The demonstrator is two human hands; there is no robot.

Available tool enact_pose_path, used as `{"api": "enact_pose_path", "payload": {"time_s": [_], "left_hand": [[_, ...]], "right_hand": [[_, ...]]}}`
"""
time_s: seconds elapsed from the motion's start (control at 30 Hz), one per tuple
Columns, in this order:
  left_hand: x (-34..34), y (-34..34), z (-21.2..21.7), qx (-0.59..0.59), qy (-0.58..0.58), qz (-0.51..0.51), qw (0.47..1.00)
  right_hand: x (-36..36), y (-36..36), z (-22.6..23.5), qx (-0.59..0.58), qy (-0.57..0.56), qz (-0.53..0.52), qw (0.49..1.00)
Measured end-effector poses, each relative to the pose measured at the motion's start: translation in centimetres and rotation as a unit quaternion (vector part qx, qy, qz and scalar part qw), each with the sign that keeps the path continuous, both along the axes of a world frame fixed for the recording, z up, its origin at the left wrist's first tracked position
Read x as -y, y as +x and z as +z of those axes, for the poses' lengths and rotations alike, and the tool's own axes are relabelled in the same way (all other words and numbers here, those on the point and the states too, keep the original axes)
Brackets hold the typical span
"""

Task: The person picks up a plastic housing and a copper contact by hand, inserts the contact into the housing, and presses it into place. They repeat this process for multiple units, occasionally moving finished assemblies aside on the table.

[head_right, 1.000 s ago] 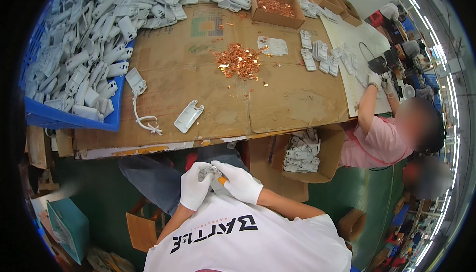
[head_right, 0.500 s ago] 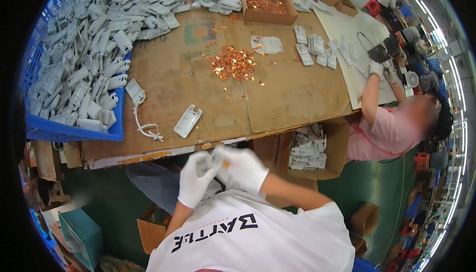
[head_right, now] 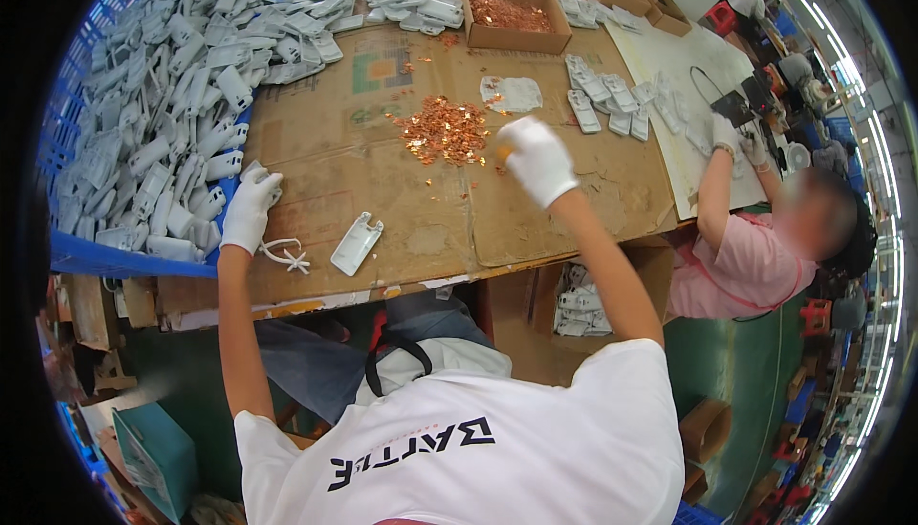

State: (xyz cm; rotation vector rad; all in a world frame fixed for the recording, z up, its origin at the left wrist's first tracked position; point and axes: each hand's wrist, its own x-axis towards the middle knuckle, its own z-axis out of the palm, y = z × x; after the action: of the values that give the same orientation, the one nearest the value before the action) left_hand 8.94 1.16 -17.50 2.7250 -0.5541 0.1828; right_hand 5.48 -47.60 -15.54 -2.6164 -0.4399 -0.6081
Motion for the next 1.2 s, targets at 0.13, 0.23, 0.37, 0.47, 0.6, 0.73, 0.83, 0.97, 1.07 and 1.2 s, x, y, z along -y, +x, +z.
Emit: {"api": "enact_pose_path", "payload": {"time_s": [0.13, 0.23, 0.37, 0.47, 0.6, 0.73, 0.83, 0.97, 1.07, 1.2], "left_hand": [[5.2, -0.3, 1.7, -0.023, -0.013, 0.009, 1.000], [7.3, -0.1, 2.5, -0.068, -0.014, 0.015, 0.997], [8.2, 1.3, 1.7, -0.040, -0.034, 0.003, 0.999], [6.9, 3.5, 1.8, 0.091, 0.089, -0.064, 0.990], [3.7, 5.0, 3.4, -0.074, 0.119, -0.041, 0.989], [4.7, 4.4, 4.6, -0.082, 0.127, -0.044, 0.988], [7.0, 2.3, 4.5, 0.016, 0.001, -0.040, 0.999], [7.7, -2.7, 3.9, 0.110, -0.299, 0.142, 0.937], [7.3, -8.0, 3.9, 0.081, -0.465, 0.170, 0.865], [6.8, -14.6, 3.1, -0.162, -0.701, 0.113, 0.685]], "right_hand": [[-0.9, -1.1, -2.0, -0.064, -0.023, -0.024, 0.997], [-2.0, -0.4, -2.4, -0.120, 0.006, -0.044, 0.992], [-0.9, 1.0, -3.4, -0.205, 0.067, -0.109, 0.970], [0.3, 2.3, -3.0, -0.231, 0.047, -0.106, 0.966], [-2.8, 3.6, -0.9, -0.242, -0.004, -0.132, 0.961], [-1.9, 3.5, -3.5, -0.097, -0.074, -0.018, 0.992], [0.4, 1.6, -5.5, -0.103, -0.105, -0.073, 0.986], [-1.1, -0.6, -4.1, -0.092, -0.187, -0.132, 0.969], [-1.1, -0.2, -5.7, -0.077, -0.230, -0.167, 0.956], [0.4, 0.9, -5.5, -0.088, -0.244, -0.158, 0.953]]}}
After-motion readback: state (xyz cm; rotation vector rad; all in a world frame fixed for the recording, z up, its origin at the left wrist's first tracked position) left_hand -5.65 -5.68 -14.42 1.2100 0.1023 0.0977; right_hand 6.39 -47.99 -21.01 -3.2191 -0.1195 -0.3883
